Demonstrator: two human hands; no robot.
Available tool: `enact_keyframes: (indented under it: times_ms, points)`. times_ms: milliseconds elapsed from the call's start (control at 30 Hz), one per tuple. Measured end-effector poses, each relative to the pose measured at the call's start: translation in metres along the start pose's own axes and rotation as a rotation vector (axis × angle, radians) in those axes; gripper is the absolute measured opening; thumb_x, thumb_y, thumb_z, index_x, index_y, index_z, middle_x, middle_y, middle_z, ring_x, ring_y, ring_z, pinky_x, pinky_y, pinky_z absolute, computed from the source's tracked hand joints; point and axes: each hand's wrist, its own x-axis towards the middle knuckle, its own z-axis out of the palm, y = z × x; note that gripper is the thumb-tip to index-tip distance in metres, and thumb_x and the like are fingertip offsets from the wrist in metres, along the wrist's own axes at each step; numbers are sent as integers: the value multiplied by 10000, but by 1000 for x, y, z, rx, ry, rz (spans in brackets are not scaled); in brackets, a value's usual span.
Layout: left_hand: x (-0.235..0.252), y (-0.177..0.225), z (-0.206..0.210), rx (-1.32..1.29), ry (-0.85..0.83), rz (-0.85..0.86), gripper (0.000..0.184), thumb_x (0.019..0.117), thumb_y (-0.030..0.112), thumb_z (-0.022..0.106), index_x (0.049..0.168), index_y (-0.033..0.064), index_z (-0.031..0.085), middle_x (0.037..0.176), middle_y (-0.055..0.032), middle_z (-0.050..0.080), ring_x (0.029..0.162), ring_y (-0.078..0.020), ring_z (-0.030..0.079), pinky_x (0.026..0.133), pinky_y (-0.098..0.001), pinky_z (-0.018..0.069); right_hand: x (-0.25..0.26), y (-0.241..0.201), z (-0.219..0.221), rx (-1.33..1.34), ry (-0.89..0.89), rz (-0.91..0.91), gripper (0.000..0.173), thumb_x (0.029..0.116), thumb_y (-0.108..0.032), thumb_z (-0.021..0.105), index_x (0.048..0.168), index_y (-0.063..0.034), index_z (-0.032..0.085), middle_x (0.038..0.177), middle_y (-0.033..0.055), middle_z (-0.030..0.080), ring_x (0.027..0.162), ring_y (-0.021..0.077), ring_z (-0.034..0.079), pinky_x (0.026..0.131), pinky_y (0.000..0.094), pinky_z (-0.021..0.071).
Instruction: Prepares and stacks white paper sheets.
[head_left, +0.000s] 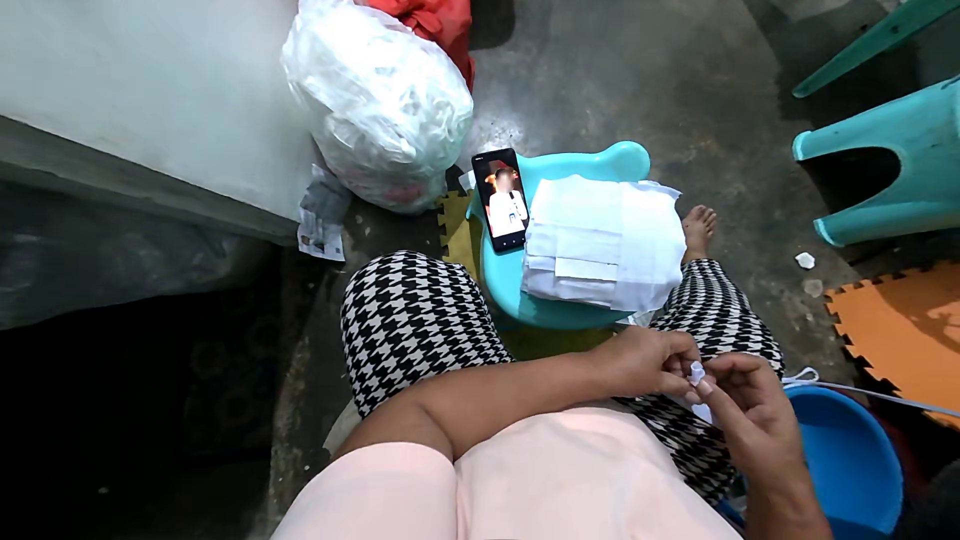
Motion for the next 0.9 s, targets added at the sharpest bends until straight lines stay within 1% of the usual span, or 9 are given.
enact_keyframes:
  times_ms: [167,300,433,500,533,600,700,800,900]
  points:
    - [0,-3,-1,-75,19,-18,288,899,97,767,1098,-76,651,887,-138,686,790,-160,649,764,-310,540,1,-1,-5,-19,1,-15,223,946,-196,674,1142,-228,572,936,-137,641,800,-21,625,730,149,551]
    - [1,-4,0,-108,14,-22,258,935,107,726,1110,-72,662,915,-135,692,813,-144,648,786,-297,533,1,-4,-8,-23,8,-35,231,950,-190,673,1153,-223,569,957,-137,650,819,-18,634,751,154,558]
    - [2,-8,5,-80,42,70,205,945,95,695,1055,-77,673,924,-158,674,847,-176,636,807,-319,520,1,-5,-9,-41,9,-54,214,965,-229,673,1149,-219,565,951,-133,647,819,-12,634,747,159,559]
    - [3,-8,5,-67,60,114,194,932,72,698,1039,-88,670,979,-186,661,924,-215,643,868,-337,526,1,-6,-9,-52,4,-57,210,969,-229,668,1153,-215,566,953,-134,649,820,-15,635,745,155,558]
    - [3,-8,4,-70,62,125,185,923,55,695,1027,-94,664,997,-195,652,940,-224,642,877,-337,528,1,-6,-9,-57,-1,-54,210,969,-216,664,1153,-210,563,954,-133,647,821,-18,633,747,153,556]
    - [3,-8,5,-83,54,129,168,919,33,685,1016,-99,648,980,-190,650,910,-211,641,850,-328,532,0,-7,-8,-75,-1,-42,217,959,-185,655,1150,-202,553,948,-139,637,816,-28,621,747,145,547]
    - [3,-5,7,-127,44,102,162,924,13,677,1032,-97,625,902,-165,655,810,-173,635,765,-314,533,0,-6,-7,-109,-6,-44,222,954,-170,652,1148,-189,547,944,-133,629,824,-28,618,756,148,547]
    - [3,-4,6,-141,24,68,252,914,10,683,1127,-96,600,922,-168,652,808,-177,636,761,-316,537,0,-7,-7,-148,-4,-68,214,963,-201,658,1146,-181,550,946,-126,641,837,-21,626,774,158,549]
    - [3,-3,6,-105,10,60,306,908,21,697,1173,-83,585,865,-141,628,764,-169,599,723,-307,511,-1,-9,-7,-213,-2,-87,218,962,-194,641,1151,-147,544,958,-111,634,850,-31,618,790,150,540]
